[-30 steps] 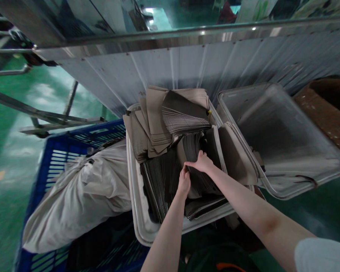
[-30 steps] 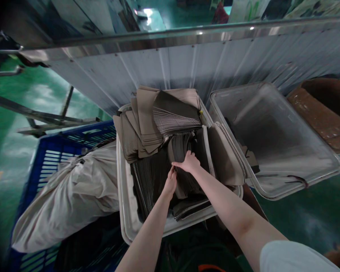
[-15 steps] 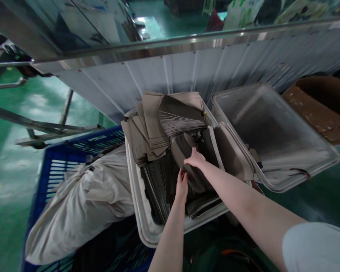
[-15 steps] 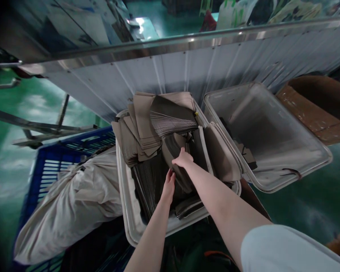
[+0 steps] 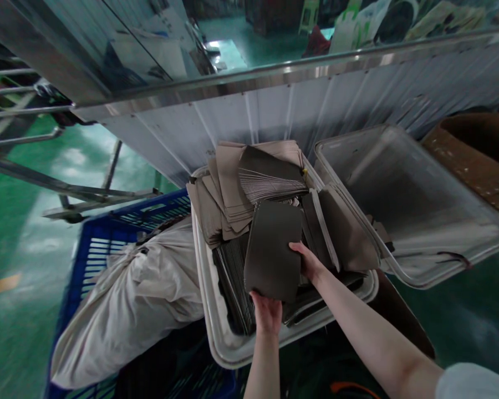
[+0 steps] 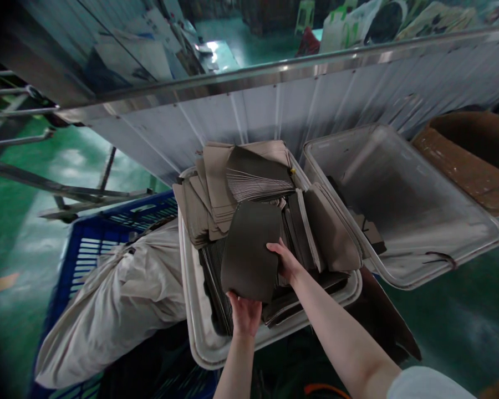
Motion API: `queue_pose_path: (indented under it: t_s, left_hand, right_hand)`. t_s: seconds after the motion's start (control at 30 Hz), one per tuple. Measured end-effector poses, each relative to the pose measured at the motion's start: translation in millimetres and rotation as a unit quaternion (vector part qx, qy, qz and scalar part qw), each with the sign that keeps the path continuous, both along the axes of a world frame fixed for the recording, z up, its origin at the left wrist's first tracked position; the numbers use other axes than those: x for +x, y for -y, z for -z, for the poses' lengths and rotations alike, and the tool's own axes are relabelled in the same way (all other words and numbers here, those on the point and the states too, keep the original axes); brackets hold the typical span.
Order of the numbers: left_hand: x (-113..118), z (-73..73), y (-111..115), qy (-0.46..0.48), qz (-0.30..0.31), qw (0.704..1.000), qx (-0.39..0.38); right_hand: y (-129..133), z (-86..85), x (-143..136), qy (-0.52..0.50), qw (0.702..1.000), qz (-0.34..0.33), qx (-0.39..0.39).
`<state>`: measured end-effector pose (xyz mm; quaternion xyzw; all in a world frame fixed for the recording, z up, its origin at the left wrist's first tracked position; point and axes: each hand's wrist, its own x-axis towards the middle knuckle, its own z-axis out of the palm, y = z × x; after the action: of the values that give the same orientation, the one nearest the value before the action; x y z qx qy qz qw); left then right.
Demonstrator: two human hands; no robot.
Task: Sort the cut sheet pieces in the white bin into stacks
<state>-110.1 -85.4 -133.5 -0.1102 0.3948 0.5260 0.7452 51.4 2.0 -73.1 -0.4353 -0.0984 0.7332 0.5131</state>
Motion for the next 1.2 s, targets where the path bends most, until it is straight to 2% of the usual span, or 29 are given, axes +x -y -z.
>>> queue_pose_path:
  t_s: [0.07,0.13,0.17,0.23,0.3,0.33,0.37,0.43,0.53,0.67,0.73,0.83,0.9,0.97,1.03,1.1,1.2]
  left_hand:
    - [-30.4,4.7,-3.7,-0.001,-0.005,1.0,0.023]
    - [-60.9,5.7,-12.2,-0.038,0.019,0.999,0.033]
    - [-73.8,4.3,-18.9,-0.058,0.061,0.996,0.037]
    - [-90.6,-2.3,-35.7,-0.083,0.211,0.972,0.067]
    - [-93.4,-13.1,-52.4,-0.097,0.37,0.918,0.104]
    - [-90.5,-19.5,-58.8,-0.104,0.42,0.893,0.124]
    - [-85.7,-26.4,-63.1,-0.105,0.445,0.879,0.137]
    - [-73.7,-40.8,-65.4,-0.123,0.454,0.868,0.159]
    - [-58.0,-63.0,-60.0,-0.214,0.433,0.86,0.167]
    - [-52.3,-91.5,-59.7,-0.302,0.422,0.84,0.16]
    - [-58.6,-103.4,-64.7,-0.337,0.445,0.807,0.193]
    - [-79.9,-114.0,-71.6,-0.445,0.493,0.712,0.227]
    - [-98.7,-115.7,-74.0,-0.532,0.517,0.634,0.217]
    - [-117.1,-114.0,-75.5,-0.597,0.536,0.563,0.198]
    - [-132.0,-109.5,-76.1,-0.626,0.555,0.516,0.183]
    - [-142.0,-101.7,-74.6,-0.618,0.579,0.507,0.161]
    - [-150.4,-85.1,-67.1,-0.56,0.612,0.548,0.104]
  right_hand:
    - [8.0,11.7,-2.9,-0.038,0.998,-0.002,-0.04]
    - [14.9,23.1,0.2,-0.06,0.994,-0.022,-0.085]
    - [18.6,28.7,3.2,-0.068,0.992,-0.034,-0.101]
    - [27.1,39.5,9.6,-0.076,0.989,-0.054,-0.118]
    - [36.6,49.9,13.4,-0.08,0.986,-0.069,-0.125]
    - [41.2,54.7,13.8,-0.082,0.985,-0.075,-0.129]
    - [45.3,58.9,13.2,-0.083,0.985,-0.079,-0.13]
    - [51.6,64.8,10.1,-0.084,0.984,-0.086,-0.129]
    - [56.2,66.4,4.6,-0.072,0.987,-0.088,-0.112]
    - [53.4,65.8,6.4,-0.048,0.995,-0.075,-0.054]
    - [44.3,69.2,11.7,-0.069,0.993,-0.088,-0.037]
    - [14.9,75.6,20.4,-0.121,0.989,-0.085,-0.013]
    - [-11.8,77.2,25.1,-0.13,0.988,-0.08,0.011]
    - [-36.9,76.1,28.5,-0.114,0.987,-0.105,0.047]
    - [-53.9,74.1,30.6,-0.085,0.977,-0.169,0.102]
    - [-58.9,73.0,31.0,-0.049,0.95,-0.267,0.152]
    - [-46.8,74.9,30.4,0.005,0.909,-0.38,0.172]
